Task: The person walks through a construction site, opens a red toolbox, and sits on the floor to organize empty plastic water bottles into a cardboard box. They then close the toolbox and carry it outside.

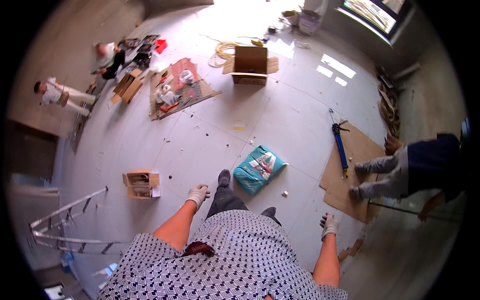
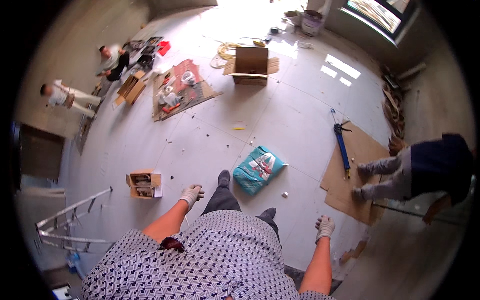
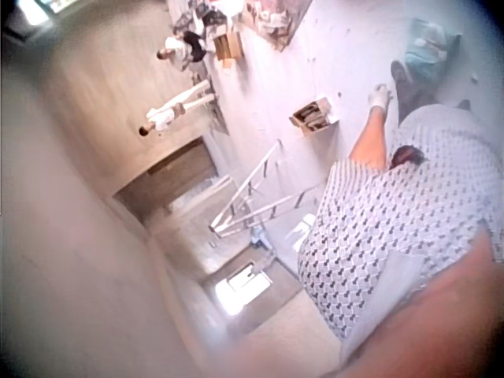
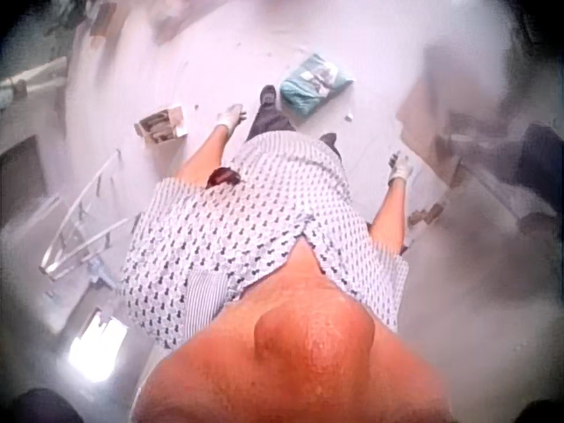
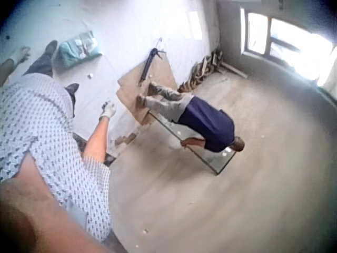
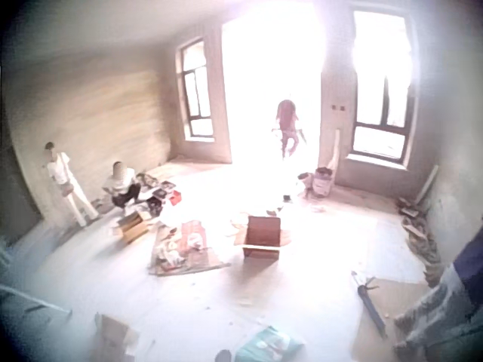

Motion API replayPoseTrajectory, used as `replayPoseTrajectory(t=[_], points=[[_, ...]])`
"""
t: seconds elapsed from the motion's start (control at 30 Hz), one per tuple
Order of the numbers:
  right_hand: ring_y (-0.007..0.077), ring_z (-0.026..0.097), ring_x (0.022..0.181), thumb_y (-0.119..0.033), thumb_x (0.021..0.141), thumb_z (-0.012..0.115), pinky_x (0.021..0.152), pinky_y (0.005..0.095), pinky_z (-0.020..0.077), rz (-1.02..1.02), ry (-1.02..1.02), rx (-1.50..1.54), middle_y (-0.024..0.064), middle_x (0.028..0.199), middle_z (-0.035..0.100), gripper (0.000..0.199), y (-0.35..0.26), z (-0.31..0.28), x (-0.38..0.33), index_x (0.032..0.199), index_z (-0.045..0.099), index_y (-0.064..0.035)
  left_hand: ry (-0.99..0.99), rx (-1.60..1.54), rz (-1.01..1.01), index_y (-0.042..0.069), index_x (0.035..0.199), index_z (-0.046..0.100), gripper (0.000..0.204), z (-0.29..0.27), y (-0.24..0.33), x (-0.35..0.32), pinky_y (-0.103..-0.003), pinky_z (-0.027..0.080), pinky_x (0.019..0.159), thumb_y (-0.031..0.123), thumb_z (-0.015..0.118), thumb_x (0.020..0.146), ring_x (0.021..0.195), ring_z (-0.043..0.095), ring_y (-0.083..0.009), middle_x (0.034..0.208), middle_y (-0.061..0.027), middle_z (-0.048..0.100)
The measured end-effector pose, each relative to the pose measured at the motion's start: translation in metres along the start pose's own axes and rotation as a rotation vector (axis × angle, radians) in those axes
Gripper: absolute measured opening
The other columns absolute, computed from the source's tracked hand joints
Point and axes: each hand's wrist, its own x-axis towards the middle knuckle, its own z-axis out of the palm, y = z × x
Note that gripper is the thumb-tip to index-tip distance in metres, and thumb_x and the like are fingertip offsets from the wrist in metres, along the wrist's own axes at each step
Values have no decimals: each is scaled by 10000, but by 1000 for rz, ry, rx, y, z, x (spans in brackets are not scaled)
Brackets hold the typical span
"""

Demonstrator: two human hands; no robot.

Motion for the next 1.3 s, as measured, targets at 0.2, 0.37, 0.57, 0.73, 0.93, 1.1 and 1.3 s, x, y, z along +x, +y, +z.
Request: replayPoseTrajectory(t=[0.2, 0.37, 0.57, 0.73, 0.93, 1.1, 1.3], points=[[145, 542, 515, -236, 956, 523, 444, 294, 457, -67, -112, -151, 53, 711, 596, 165, -36, 134, -30, 952, 551, -74, -7, -116, 48, 55, 1186, 599, 286, -37, 27, 46, -297, 502, 591, 174, 457, 968, 662, 656, -156, 925, -108, 705], [170, 539, 481, -238, 935, 513, 431, 310, 449, 89, -199, -336, 55, 657, 585, 164, 1, 222, -63, 891, 545, -83, 62, -255, 5, 31, 1156, 619, 266, -94, 57, 97, -292, 505, 586, 126, 481, 950, 647, 654, -155, 892, -111, 707], [184, 558, 483, -237, 925, 524, 433, 314, 469, 47, -272, -554, 83, 674, 606, 189, -43, 327, -116, 918, 570, -54, 138, -372, -61, -5, 1097, 647, 258, -174, 74, 140, -313, 568, 625, 98, 488, 921, 650, 662, -187, 847, -133, 693], [173, 570, 503, -236, 915, 535, 444, 319, 484, -116, -328, -605, 84, 702, 620, 191, -115, 443, -104, 929, 584, -52, 217, -470, -50, -4, 1097, 646, 257, -213, 69, 153, -317, 562, 627, 120, 497, 928, 647, 663, -184, 854, -139, 700], [178, 585, 524, -232, 904, 575, 482, 325, 505, -306, -549, -623, 77, 720, 637, 182, -167, 576, -137, 962, 607, -63, 247, -537, -71, 24, 1116, 634, 257, -221, 40, 145, -283, 490, 535, 145, 503, 932, 613, 654, -160, 848, -124, 701], [175, 596, 546, -239, 910, 568, 494, 311, 498, -455, -649, -702, 84, 742, 647, 200, -178, 620, -149, 962, 616, -53, 290, -668, -205, 43, 1108, 647, 261, -214, -21, 136, -295, 490, 492, 154, 511, 915, 604, 670, -188, 840, -133, 710], [204, 609, 578, -234, 899, 556, 510, 347, 512, -231, -474, -823, 100, 755, 654, 196, -187, 606, -105, 975, 615, -62, 306, -737, -423, 72, 1122, 619, 264, -212, -37, 138, -299, 440, 429, 186, 495, 919, 559, 653, -192, 818, -130, 711]])
